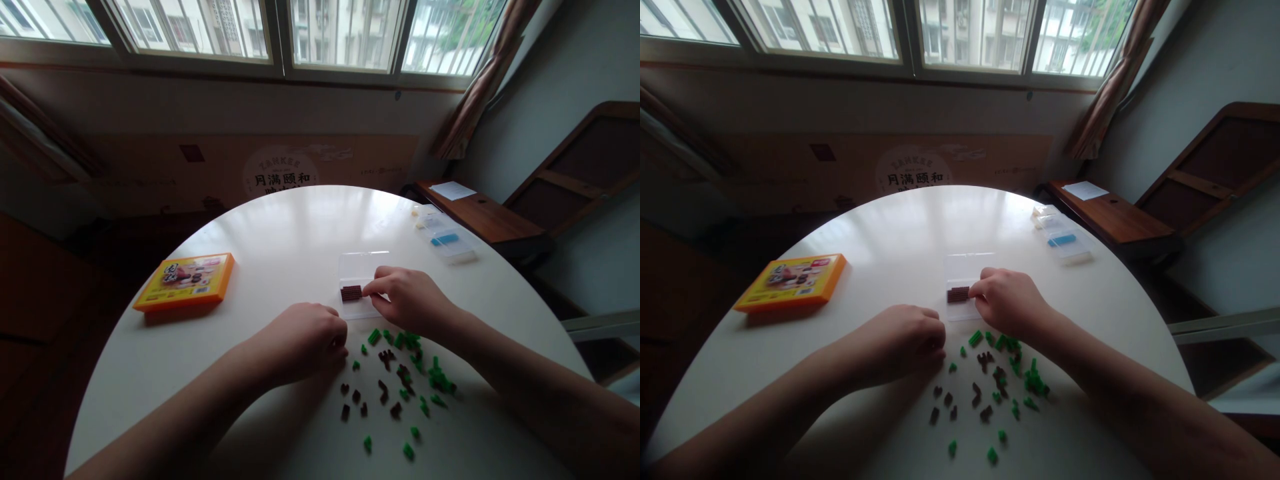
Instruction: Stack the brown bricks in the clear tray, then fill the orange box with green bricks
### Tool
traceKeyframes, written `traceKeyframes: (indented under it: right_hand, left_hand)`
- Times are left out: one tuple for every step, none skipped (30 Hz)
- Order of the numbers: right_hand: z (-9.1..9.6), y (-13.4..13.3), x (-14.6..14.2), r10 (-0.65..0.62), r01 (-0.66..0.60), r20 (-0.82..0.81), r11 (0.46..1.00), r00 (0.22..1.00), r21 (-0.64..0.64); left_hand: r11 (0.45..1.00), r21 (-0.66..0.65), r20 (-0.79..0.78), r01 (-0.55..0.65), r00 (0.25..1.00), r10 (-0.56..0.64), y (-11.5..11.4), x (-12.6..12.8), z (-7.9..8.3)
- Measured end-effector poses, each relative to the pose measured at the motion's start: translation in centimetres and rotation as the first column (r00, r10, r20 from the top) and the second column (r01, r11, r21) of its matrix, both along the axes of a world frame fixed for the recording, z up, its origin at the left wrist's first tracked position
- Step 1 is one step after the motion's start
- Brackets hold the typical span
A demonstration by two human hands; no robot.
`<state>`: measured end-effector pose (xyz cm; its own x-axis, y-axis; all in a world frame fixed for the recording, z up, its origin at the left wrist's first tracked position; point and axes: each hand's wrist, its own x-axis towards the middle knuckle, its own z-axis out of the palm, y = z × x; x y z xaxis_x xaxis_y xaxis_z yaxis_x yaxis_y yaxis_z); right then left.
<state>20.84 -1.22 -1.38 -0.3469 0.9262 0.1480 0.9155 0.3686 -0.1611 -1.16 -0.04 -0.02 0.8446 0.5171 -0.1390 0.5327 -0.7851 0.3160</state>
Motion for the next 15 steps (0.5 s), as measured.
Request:
traceKeyframes:
  right_hand:
    - [0.02, 0.02, -0.01, 0.000, 0.000, 0.001, 1.000, 1.000, 0.000]
    - [0.05, 0.04, -0.01, 0.002, -0.002, 0.000, 1.000, 1.000, 0.000]
    - [0.08, 0.05, 0.00, 0.004, -0.004, -0.003, 1.000, 1.000, 0.000]
    - [0.11, 0.06, 0.02, 0.006, -0.006, -0.005, 1.000, 1.000, 0.000]
    - [0.12, 0.06, 0.05, 0.007, -0.007, -0.007, 1.000, 1.000, 0.000]
    - [0.13, 0.06, 0.08, 0.004, -0.004, -0.009, 1.000, 1.000, 0.002]
    - [0.12, 0.07, 0.12, -0.002, 0.002, -0.009, 1.000, 1.000, 0.005]
    - [0.10, 0.08, 0.15, -0.011, 0.011, -0.008, 1.000, 1.000, 0.008]
    - [0.07, 0.11, 0.17, -0.020, 0.020, -0.007, 1.000, 1.000, 0.009]
    - [0.02, 0.14, 0.19, -0.029, 0.029, -0.005, 1.000, 1.000, 0.010]
    - [-0.02, 0.18, 0.20, -0.037, 0.037, -0.002, 0.999, 0.999, 0.010]
    - [-0.07, 0.23, 0.20, -0.041, 0.041, 0.001, 0.999, 0.999, 0.009]
    - [-0.11, 0.27, 0.20, -0.043, 0.042, 0.005, 0.999, 0.999, 0.009]
    - [-0.15, 0.32, 0.19, -0.043, 0.043, 0.009, 0.999, 0.999, 0.009]
    - [-0.18, 0.36, 0.18, -0.042, 0.042, 0.011, 0.999, 0.999, 0.008]
  left_hand:
    - [1.000, -0.001, -0.002, 0.001, 1.000, -0.001, 0.01, 0.00, 0.01]
    - [1.000, 0.000, 0.000, 0.002, 1.000, -0.002, 0.02, 0.01, 0.02]
    - [1.000, 0.001, 0.002, 0.003, 1.000, -0.003, 0.03, 0.02, 0.03]
    - [1.000, 0.002, 0.005, 0.004, 1.000, -0.004, 0.03, 0.04, 0.05]
    - [1.000, 0.002, 0.007, 0.006, 1.000, -0.006, 0.02, 0.05, 0.06]
    - [1.000, -0.001, 0.009, 0.007, 1.000, -0.007, 0.02, 0.07, 0.08]
    - [1.000, -0.003, 0.010, 0.007, 1.000, -0.007, 0.01, 0.08, 0.10]
    - [1.000, -0.004, 0.011, 0.005, 1.000, -0.005, 0.00, 0.09, 0.11]
    - [1.000, -0.005, 0.011, 0.004, 1.000, -0.004, -0.01, 0.10, 0.13]
    - [1.000, -0.007, 0.010, 0.001, 1.000, -0.001, -0.02, 0.10, 0.14]
    - [1.000, -0.008, 0.007, -0.002, 1.000, 0.002, -0.02, 0.09, 0.14]
    - [1.000, -0.010, 0.003, -0.004, 1.000, 0.004, -0.02, 0.09, 0.13]
    - [1.000, -0.011, 0.000, -0.004, 1.000, 0.004, -0.01, 0.08, 0.10]
    - [1.000, -0.011, 0.000, -0.003, 1.000, 0.003, 0.00, 0.06, 0.07]
    - [1.000, -0.007, 0.003, -0.003, 1.000, 0.003, 0.02, 0.05, 0.02]
